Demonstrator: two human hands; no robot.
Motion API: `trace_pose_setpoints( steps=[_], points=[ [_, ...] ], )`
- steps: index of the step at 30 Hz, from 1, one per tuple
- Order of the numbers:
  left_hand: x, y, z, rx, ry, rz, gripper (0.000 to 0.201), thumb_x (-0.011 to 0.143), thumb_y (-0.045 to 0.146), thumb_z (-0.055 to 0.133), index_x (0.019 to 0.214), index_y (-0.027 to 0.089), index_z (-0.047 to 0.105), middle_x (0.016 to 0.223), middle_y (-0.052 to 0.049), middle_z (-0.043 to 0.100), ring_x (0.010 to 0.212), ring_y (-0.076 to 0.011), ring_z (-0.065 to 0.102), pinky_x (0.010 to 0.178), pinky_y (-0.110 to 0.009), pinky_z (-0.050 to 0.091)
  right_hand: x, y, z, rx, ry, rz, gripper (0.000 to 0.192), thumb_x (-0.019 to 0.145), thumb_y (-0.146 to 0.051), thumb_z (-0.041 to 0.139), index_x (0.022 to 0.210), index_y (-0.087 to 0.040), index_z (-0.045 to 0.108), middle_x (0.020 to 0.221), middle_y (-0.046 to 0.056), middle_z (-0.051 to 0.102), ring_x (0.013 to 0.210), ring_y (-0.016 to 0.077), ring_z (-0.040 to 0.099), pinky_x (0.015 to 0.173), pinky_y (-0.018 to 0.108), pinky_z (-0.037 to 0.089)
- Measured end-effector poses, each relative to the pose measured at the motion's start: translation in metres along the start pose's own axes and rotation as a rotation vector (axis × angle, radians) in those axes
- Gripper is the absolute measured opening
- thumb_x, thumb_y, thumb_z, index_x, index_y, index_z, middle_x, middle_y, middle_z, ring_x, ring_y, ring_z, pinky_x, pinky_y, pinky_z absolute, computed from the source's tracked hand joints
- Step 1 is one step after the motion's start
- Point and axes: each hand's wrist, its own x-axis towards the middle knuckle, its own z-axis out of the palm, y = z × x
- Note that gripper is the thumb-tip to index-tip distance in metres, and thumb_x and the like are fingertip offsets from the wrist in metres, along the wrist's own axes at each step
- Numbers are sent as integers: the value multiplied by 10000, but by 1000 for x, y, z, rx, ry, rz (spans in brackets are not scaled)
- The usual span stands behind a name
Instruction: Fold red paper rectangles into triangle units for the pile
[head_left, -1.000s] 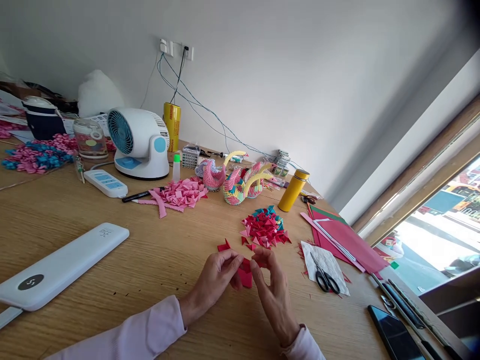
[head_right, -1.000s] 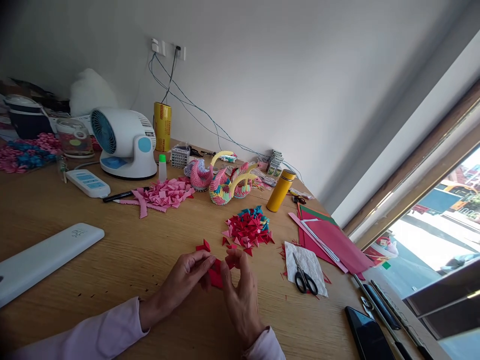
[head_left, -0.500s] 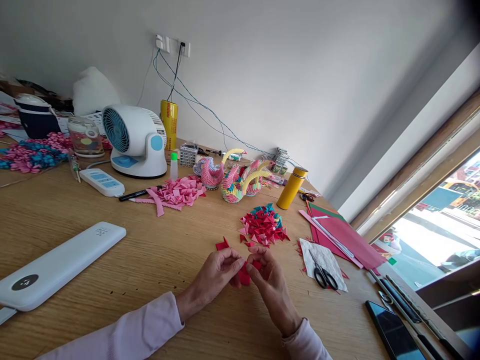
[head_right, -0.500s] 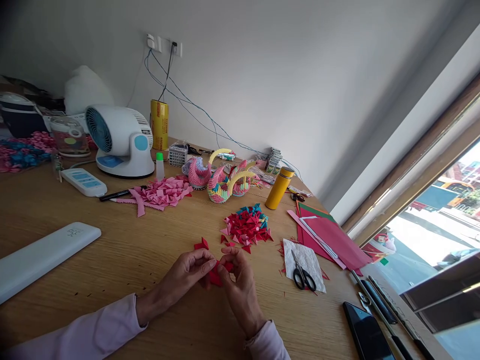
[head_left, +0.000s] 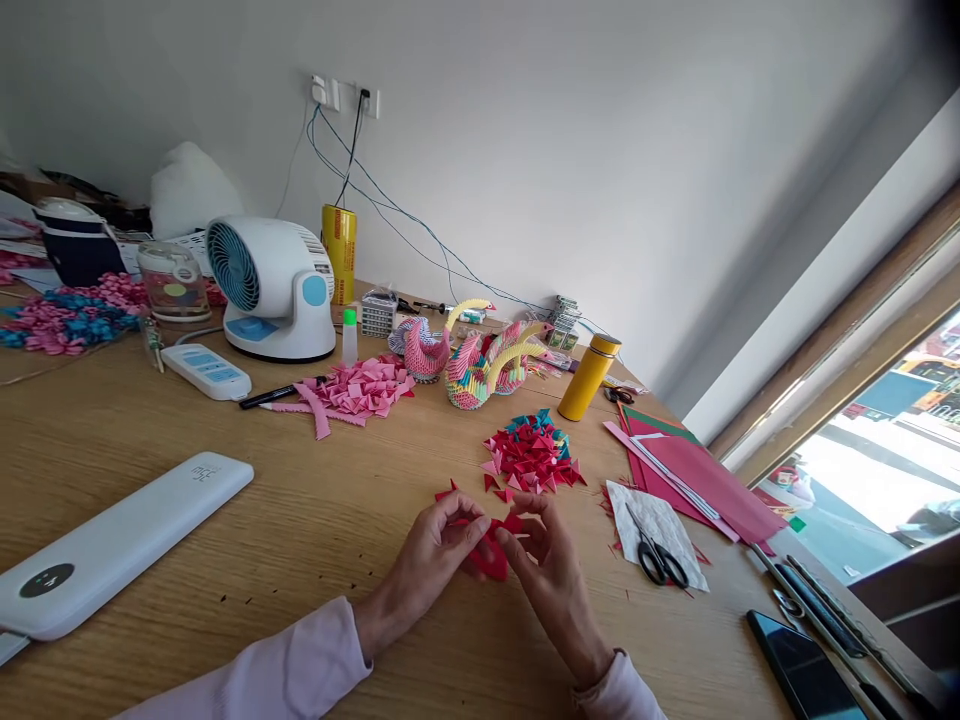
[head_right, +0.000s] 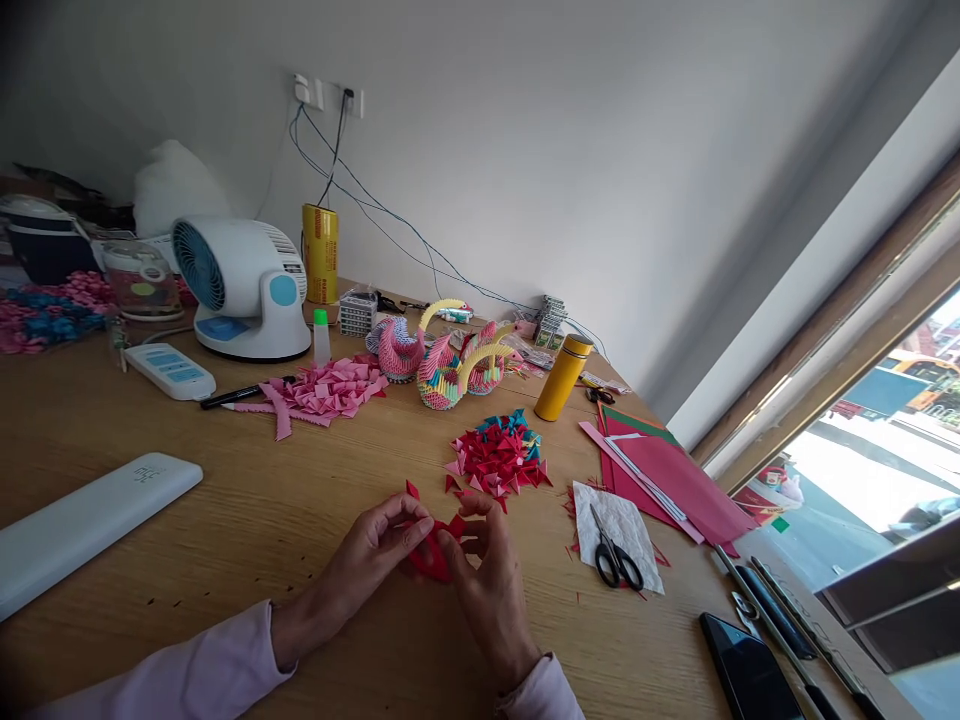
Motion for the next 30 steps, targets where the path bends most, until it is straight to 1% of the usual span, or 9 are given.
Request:
trace_pose_setpoints(
  steps=[4, 8, 11, 14, 16, 19, 22, 27, 30],
  points=[
    [-1, 3, -1, -11, -21, 0, 246, 803, 367, 602, 787, 145, 497, 633, -12, 629, 573, -155, 646, 488, -224, 490, 0, 2, -1, 63, -28, 62, 225, 765, -336, 679, 879, -163, 592, 755, 36, 628, 663, 150, 595, 610, 262, 484],
    [-1, 1, -1, -35, -57, -29, 260, 790, 371, 622, 798, 147, 490, 630, -23, 646, 605, -186, 672, 482, -222, 484, 0, 3, -2, 138, -22, 64, 232, 737, -314, 714, 883, -168, 608, 781, 34, 635, 693, 150, 600, 625, 258, 485],
    [0, -3, -3, -45, -77, -45, 275, 773, 374, 642, 832, 143, 506, 658, -38, 666, 604, -180, 668, 483, -224, 488, 0, 3, -3, 156, -33, 58, 241, 727, -310, 727, 888, -169, 617, 767, 31, 644, 680, 149, 600, 619, 260, 487],
    [1, -5, -4, -24, -65, -41, 292, 772, 377, 641, 893, 127, 553, 684, -51, 676, 615, -175, 665, 505, -231, 497, 0, 0, -4, 170, -79, 80, 251, 716, -330, 736, 871, -161, 634, 786, 46, 666, 702, 168, 616, 634, 278, 494],
    [1, -4, -4, -9, -49, -39, 304, 769, 381, 642, 906, 117, 579, 691, -56, 677, 618, -177, 664, 508, -234, 498, 0, -4, -3, 182, -114, 103, 233, 717, -348, 733, 820, -158, 645, 746, 41, 671, 674, 167, 618, 617, 274, 489],
    [1, -3, -4, 0, -32, -40, 308, 757, 378, 652, 898, 111, 597, 663, -48, 666, 596, -176, 657, 496, -234, 496, -1, -8, -2, 204, -133, 119, 228, 712, -359, 734, 788, -163, 648, 706, 31, 669, 643, 163, 612, 602, 271, 481],
    [1, -2, -3, -1, -31, -35, 291, 749, 366, 661, 878, 116, 586, 628, -32, 652, 563, -166, 646, 481, -229, 488, -1, -9, -1, 227, -138, 121, 206, 739, -347, 714, 801, -162, 648, 751, 41, 673, 673, 164, 611, 623, 274, 479],
    [0, -1, -3, 9, -25, -1, 244, 744, 334, 668, 822, 121, 576, 565, 5, 611, 497, -123, 596, 483, -221, 480, -4, -2, 1, 283, -142, 117, 131, 794, -291, 667, 828, -168, 636, 726, 16, 639, 658, 135, 578, 613, 246, 450],
    [0, 1, -3, -29, -31, -22, 269, 724, 347, 685, 816, 118, 579, 589, 4, 607, 501, -117, 581, 477, -223, 478, -5, 1, 0, 277, -119, 123, 126, 804, -287, 651, 818, -164, 624, 716, 11, 616, 651, 130, 558, 621, 250, 442]
  ],
)
